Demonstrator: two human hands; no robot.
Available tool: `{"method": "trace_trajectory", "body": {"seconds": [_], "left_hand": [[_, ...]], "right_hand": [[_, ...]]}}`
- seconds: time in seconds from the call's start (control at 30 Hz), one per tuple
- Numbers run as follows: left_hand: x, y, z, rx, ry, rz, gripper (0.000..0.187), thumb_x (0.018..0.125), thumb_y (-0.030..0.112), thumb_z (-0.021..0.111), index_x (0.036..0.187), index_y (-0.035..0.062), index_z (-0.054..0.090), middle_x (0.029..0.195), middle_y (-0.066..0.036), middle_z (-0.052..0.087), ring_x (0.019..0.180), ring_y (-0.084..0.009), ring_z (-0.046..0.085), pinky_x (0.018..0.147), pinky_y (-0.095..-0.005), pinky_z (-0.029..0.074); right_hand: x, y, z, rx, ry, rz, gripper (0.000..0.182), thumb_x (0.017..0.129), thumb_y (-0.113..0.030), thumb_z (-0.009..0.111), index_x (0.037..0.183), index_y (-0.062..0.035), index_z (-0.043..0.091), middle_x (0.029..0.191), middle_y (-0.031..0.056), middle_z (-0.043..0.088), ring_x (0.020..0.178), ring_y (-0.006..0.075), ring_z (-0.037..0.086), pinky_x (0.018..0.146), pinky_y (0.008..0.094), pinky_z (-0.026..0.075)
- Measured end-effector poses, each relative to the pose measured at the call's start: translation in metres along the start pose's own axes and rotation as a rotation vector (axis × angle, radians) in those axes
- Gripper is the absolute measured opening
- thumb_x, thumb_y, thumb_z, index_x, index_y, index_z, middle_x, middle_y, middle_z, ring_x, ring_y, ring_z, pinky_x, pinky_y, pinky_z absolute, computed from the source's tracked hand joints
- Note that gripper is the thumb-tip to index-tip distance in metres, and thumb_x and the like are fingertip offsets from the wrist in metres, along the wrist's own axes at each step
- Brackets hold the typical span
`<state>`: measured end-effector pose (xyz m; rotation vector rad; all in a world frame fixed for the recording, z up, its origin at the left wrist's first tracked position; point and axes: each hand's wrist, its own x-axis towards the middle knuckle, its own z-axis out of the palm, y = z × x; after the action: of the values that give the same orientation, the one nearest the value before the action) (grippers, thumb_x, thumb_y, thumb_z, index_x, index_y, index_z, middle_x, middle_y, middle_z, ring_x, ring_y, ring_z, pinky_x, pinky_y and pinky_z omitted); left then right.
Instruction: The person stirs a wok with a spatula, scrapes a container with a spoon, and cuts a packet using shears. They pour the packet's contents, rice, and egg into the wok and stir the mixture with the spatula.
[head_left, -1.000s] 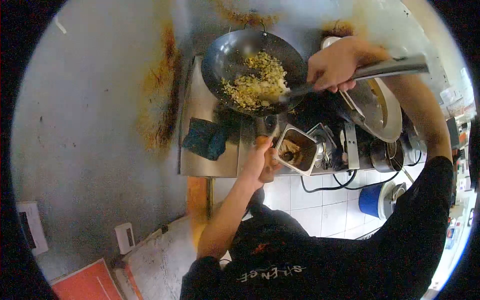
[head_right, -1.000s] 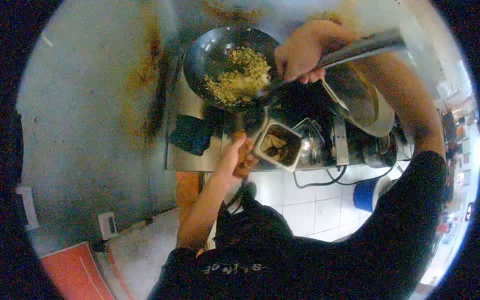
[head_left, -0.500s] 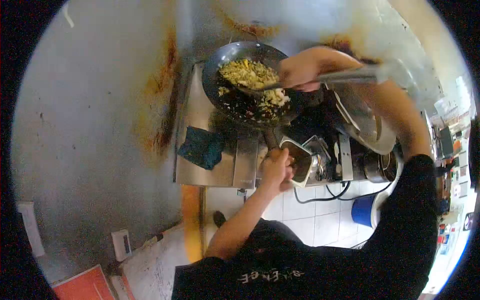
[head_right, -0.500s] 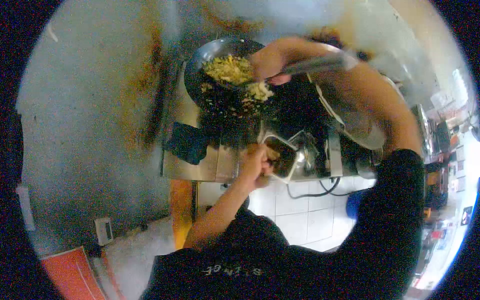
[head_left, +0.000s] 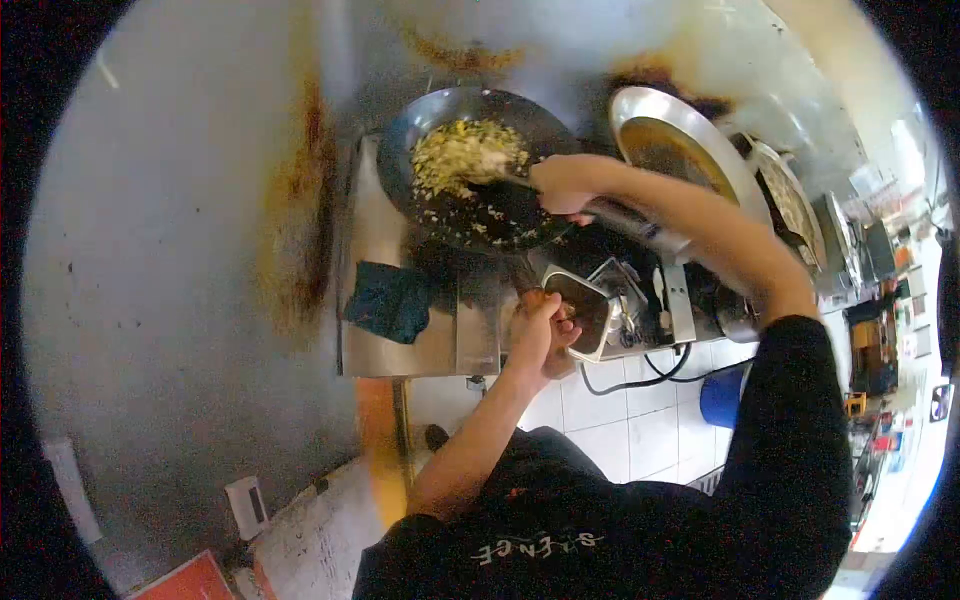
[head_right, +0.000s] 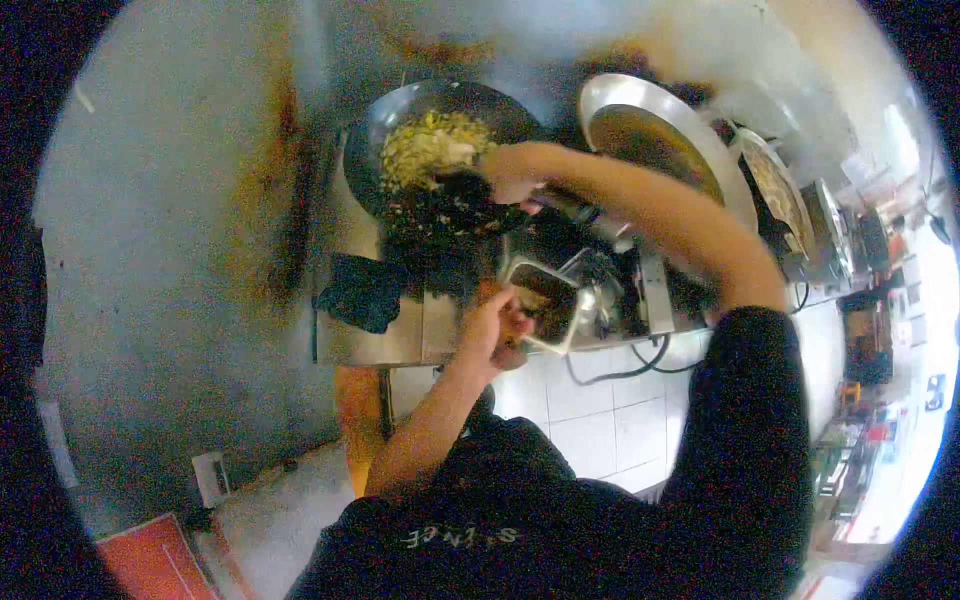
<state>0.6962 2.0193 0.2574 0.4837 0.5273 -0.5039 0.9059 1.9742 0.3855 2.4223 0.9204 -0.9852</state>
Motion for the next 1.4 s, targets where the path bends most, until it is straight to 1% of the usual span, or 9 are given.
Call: {"method": "trace_trajectory", "body": {"seconds": [0.2,0.37,0.67,0.8,0.9,0.97,1.23,1.3,1.4], "left_hand": [[-0.009,-0.002,-0.011,-0.113,-0.053,0.178,0.013,0.092,0.022,0.056,0.093,0.0094,0.052,0.078,-0.001,0.049,0.057,-0.0112,0.05,0.051,-0.0267,0.05],[-0.019,-0.007,-0.001,-0.127,-0.084,0.082,0.014,0.092,0.023,0.056,0.088,0.012,0.049,0.07,0.001,0.045,0.05,-0.0071,0.043,0.041,-0.0223,0.036],[-0.005,0.003,-0.014,0.083,0.008,0.109,0.018,0.091,0.03,0.057,0.085,0.0144,0.049,0.061,0.004,0.043,0.046,-0.0065,0.042,0.039,-0.0224,0.036],[0.002,0.002,-0.01,0.108,0.083,0.035,0.02,0.091,0.031,0.057,0.085,0.0141,0.048,0.061,0.001,0.043,0.044,-0.0077,0.043,0.036,-0.022,0.033],[0.004,-0.011,-0.015,-0.002,0.0,0.103,0.02,0.091,0.031,0.057,0.083,0.014,0.05,0.061,0.002,0.044,0.046,-0.0073,0.045,0.037,-0.0213,0.034],[0.012,0.003,-0.012,0.017,-0.035,0.051,0.019,0.091,0.03,0.057,0.083,0.0139,0.05,0.062,0.002,0.044,0.046,-0.0072,0.045,0.037,-0.0212,0.035],[0.017,0.006,-0.027,0.138,-0.106,0.176,0.027,0.091,0.035,0.055,0.075,0.0135,0.05,0.054,0.001,0.045,0.045,-0.0106,0.044,0.039,-0.0257,0.034],[0.021,0.016,-0.029,0.099,-0.124,0.215,0.027,0.09,0.033,0.056,0.073,0.0134,0.049,0.055,0.0,0.046,0.046,-0.0112,0.045,0.04,-0.0269,0.034],[0.019,-0.026,0.008,0.085,-0.01,0.161,0.025,0.091,0.032,0.055,0.078,0.0115,0.049,0.056,-0.001,0.047,0.044,-0.0127,0.045,0.037,-0.0266,0.033]], "right_hand": [[-0.05,0.064,-0.025,0.944,-0.004,-0.063,0.021,0.083,-0.013,0.053,0.09,0.0045,0.062,0.065,0.0134,0.057,0.043,0.0186,0.049,0.038,0.034,0.04],[0.015,-0.011,0.09,-0.339,0.497,-0.319,0.02,0.075,-0.01,0.054,0.081,0.0081,0.06,0.068,0.0249,0.057,0.046,0.0326,0.055,0.044,0.0419,0.046],[0.006,-0.009,0.081,-0.139,0.486,-0.277,0.018,0.074,-0.012,0.057,0.072,0.0061,0.06,0.077,0.0233,0.061,0.07,0.0378,0.065,0.06,0.0422,0.053],[-0.031,-0.01,0.002,-0.122,-0.109,-0.079,0.014,0.065,-0.008,0.061,0.062,0.0046,0.065,0.067,0.0231,0.065,0.066,0.0331,0.067,0.059,0.041,0.053],[0.039,0.011,0.057,-0.13,0.279,-0.308,0.017,0.068,-0.008,0.059,0.061,0.0064,0.064,0.065,0.0226,0.064,0.062,0.0276,0.067,0.06,0.0403,0.054],[0.007,0.006,-0.005,-0.435,-0.07,-0.571,0.015,0.064,-0.01,0.062,0.061,0.0041,0.065,0.057,0.0183,0.061,0.052,0.0246,0.063,0.051,0.0439,0.05],[-0.043,0.015,-0.044,0.129,-0.194,-0.016,0.027,0.077,-0.014,0.053,0.058,0.0043,0.061,0.058,0.0157,0.062,0.05,0.0232,0.062,0.046,0.0379,0.049],[-0.03,0.026,-0.063,0.058,-0.621,-0.714,0.03,0.079,-0.016,0.049,0.057,0.0027,0.057,0.056,0.0141,0.059,0.05,0.0213,0.061,0.045,0.0363,0.048],[0.011,0.042,-0.018,-0.039,-0.168,-0.766,0.023,0.081,-0.015,0.047,0.067,0.0022,0.056,0.055,0.0117,0.056,0.048,0.0194,0.058,0.041,0.0344,0.045]]}}
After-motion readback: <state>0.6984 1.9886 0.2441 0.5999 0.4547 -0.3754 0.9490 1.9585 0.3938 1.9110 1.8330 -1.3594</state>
